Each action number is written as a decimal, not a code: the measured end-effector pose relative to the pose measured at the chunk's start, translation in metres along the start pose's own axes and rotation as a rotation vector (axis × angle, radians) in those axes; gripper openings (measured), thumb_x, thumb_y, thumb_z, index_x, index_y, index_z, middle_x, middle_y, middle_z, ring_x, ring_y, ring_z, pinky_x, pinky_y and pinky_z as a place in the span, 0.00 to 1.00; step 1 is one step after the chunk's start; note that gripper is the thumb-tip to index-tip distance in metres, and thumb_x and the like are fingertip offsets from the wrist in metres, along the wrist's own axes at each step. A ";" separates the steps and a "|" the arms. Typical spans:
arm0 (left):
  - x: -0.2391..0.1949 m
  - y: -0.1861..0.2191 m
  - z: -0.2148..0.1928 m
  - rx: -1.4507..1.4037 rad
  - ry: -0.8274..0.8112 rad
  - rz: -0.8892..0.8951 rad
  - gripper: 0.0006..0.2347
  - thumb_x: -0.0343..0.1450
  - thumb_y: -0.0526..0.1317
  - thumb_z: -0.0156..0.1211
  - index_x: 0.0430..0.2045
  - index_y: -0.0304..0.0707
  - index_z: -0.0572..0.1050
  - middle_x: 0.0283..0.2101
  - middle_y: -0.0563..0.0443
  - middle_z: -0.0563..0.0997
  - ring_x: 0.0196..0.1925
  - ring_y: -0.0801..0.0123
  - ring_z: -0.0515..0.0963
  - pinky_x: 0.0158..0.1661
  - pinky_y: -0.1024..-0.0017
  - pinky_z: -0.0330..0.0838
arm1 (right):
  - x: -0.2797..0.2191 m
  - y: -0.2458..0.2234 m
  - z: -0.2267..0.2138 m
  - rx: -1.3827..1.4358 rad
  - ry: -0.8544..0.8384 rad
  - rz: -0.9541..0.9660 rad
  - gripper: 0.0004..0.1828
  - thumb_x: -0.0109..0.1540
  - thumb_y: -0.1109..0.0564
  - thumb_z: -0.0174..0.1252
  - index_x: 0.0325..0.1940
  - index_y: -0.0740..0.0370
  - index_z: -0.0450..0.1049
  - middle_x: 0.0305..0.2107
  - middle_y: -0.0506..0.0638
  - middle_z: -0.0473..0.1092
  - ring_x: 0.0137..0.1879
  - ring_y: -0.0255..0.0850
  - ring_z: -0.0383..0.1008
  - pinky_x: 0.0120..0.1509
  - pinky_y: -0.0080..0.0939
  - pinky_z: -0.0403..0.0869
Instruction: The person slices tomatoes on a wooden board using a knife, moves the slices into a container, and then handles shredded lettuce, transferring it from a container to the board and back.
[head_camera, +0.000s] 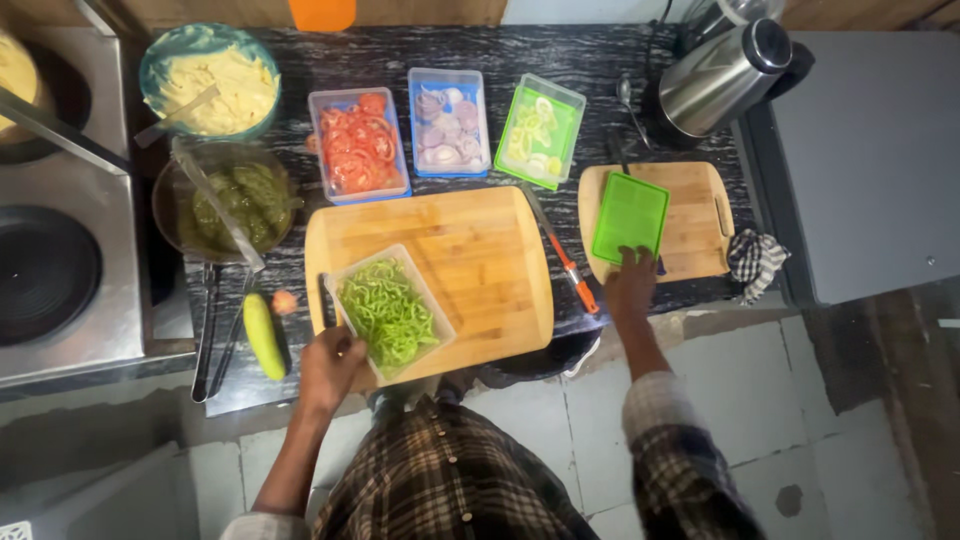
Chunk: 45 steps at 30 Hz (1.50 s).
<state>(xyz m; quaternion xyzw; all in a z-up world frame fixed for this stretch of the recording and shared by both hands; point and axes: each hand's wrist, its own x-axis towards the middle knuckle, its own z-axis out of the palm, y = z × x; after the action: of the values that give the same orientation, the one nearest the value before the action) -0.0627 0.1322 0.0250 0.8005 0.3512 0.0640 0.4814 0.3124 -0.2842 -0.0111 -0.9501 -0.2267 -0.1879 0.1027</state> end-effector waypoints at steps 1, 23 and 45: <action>0.000 0.005 0.005 0.001 0.003 0.000 0.10 0.67 0.38 0.65 0.32 0.26 0.80 0.29 0.36 0.83 0.31 0.57 0.84 0.36 0.64 0.76 | -0.001 0.007 0.001 0.003 0.001 -0.001 0.27 0.52 0.65 0.60 0.56 0.62 0.73 0.54 0.66 0.66 0.61 0.65 0.66 0.62 0.62 0.70; 0.000 0.084 0.110 -0.288 -0.013 0.322 0.03 0.67 0.27 0.61 0.31 0.29 0.74 0.33 0.40 0.82 0.33 0.60 0.84 0.34 0.67 0.78 | -0.043 -0.081 -0.123 1.363 -0.067 0.664 0.12 0.76 0.58 0.49 0.61 0.67 0.69 0.45 0.52 0.65 0.48 0.42 0.60 0.51 0.40 0.63; -0.013 0.110 0.112 -0.192 -0.048 0.196 0.13 0.67 0.36 0.68 0.39 0.26 0.74 0.29 0.36 0.76 0.29 0.52 0.76 0.34 0.59 0.73 | -0.111 -0.154 -0.105 1.473 -0.537 1.173 0.26 0.67 0.53 0.49 0.69 0.48 0.53 0.49 0.57 0.69 0.44 0.58 0.77 0.42 0.61 0.79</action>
<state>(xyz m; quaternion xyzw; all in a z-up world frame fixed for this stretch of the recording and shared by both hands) 0.0318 0.0114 0.0584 0.7826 0.2521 0.1246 0.5555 0.1151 -0.2223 0.0566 -0.6214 0.2054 0.3039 0.6923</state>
